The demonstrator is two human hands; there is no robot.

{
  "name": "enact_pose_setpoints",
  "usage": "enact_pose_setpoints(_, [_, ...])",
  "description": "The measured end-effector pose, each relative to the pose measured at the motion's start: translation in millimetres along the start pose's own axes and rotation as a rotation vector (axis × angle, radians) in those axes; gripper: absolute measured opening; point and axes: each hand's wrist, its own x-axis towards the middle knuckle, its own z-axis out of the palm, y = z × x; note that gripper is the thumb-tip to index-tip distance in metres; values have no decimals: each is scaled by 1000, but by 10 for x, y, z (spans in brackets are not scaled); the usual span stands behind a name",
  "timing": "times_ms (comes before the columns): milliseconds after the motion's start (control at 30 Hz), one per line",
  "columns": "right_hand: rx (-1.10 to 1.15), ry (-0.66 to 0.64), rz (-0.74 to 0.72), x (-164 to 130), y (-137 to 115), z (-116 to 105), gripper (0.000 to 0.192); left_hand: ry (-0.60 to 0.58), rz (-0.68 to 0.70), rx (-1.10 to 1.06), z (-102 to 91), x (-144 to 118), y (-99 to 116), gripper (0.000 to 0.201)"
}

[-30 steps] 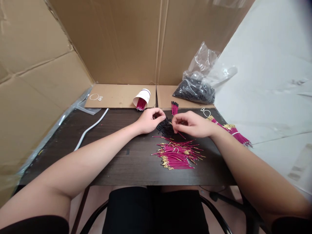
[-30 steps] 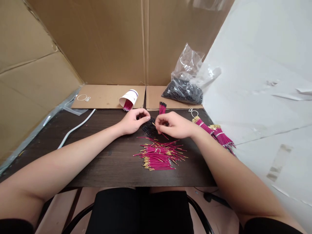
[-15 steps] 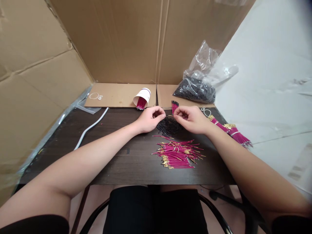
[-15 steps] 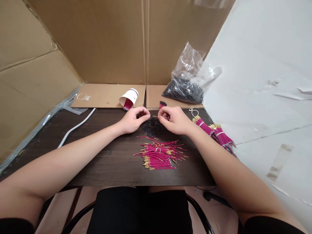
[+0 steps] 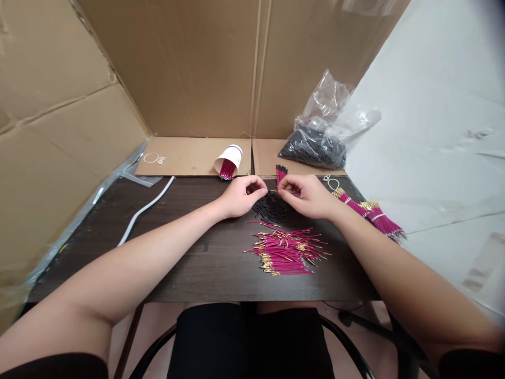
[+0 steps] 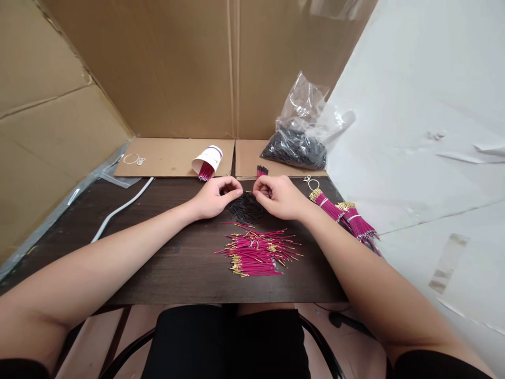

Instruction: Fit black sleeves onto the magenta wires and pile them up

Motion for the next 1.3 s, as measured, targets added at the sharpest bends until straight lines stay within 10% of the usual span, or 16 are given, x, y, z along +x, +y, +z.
enact_pose_setpoints(1300, [-166,69,-209,0,-38,60,10,-16,4,-9,3,0,2,14])
